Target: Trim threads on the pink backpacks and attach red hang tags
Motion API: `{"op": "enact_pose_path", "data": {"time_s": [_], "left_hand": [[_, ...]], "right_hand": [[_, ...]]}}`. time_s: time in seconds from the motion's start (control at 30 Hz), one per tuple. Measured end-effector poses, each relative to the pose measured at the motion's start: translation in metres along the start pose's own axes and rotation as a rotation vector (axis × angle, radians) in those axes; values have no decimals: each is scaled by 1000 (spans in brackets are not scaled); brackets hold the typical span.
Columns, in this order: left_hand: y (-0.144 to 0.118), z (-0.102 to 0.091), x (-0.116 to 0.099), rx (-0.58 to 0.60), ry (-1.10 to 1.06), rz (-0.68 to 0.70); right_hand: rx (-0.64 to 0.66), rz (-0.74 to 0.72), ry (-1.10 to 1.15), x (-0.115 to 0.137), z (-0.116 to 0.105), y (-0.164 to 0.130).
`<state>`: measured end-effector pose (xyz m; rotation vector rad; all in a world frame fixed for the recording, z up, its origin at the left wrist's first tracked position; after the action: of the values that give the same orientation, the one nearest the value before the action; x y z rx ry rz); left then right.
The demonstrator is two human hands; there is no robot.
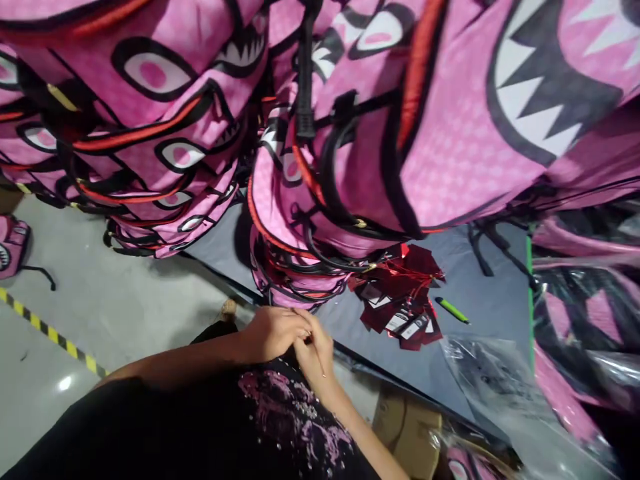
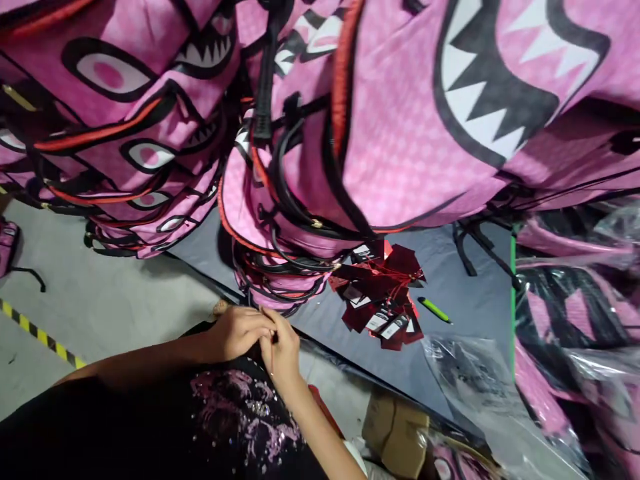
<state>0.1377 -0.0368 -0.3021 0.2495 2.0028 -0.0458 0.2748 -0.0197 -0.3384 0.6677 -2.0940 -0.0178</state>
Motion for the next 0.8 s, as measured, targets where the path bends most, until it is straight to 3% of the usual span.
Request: {"op": "enact_pose_path", "data": {"time_s": [0.07, 0.17, 0.23, 0.33, 0.43, 0.53, 0.67, 0.8], "left_hand": [[-24, -40, 27, -129, 103, -24], [-46, -96, 63, -284, 135, -209], [-51, -128, 82, -294, 141, -317], [-48, -159, 107, -170, 231, -373], [-42, -161, 137, 65, 356, -407], [-39, -143, 169, 237, 411, -448], [-36, -124, 204, 330, 492, -500], [-36, -120, 221, 379, 546, -471]], "right_hand": [[45, -30, -91, 19, 45, 19], [159, -12, -216, 32, 91, 43], [276, 23, -177, 34, 110, 48], [343, 228, -224, 26, 127, 45], [416, 434, -468, 11, 146, 43], [485, 470, -540, 0, 165, 51], [453, 496, -492, -10, 171, 54], [392, 539, -408, -15, 164, 42]]}}
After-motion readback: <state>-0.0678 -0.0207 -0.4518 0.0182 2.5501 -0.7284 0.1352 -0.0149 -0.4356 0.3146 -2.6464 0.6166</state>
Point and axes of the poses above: each hand's wrist, its own y-axis towards the middle knuckle, its own z-axis out of the palm, x = y × z, the point moved 4 cm from there along y, towards the middle knuckle, and after that the axes turned 3 degrees about -z, right-handed, at the moved point
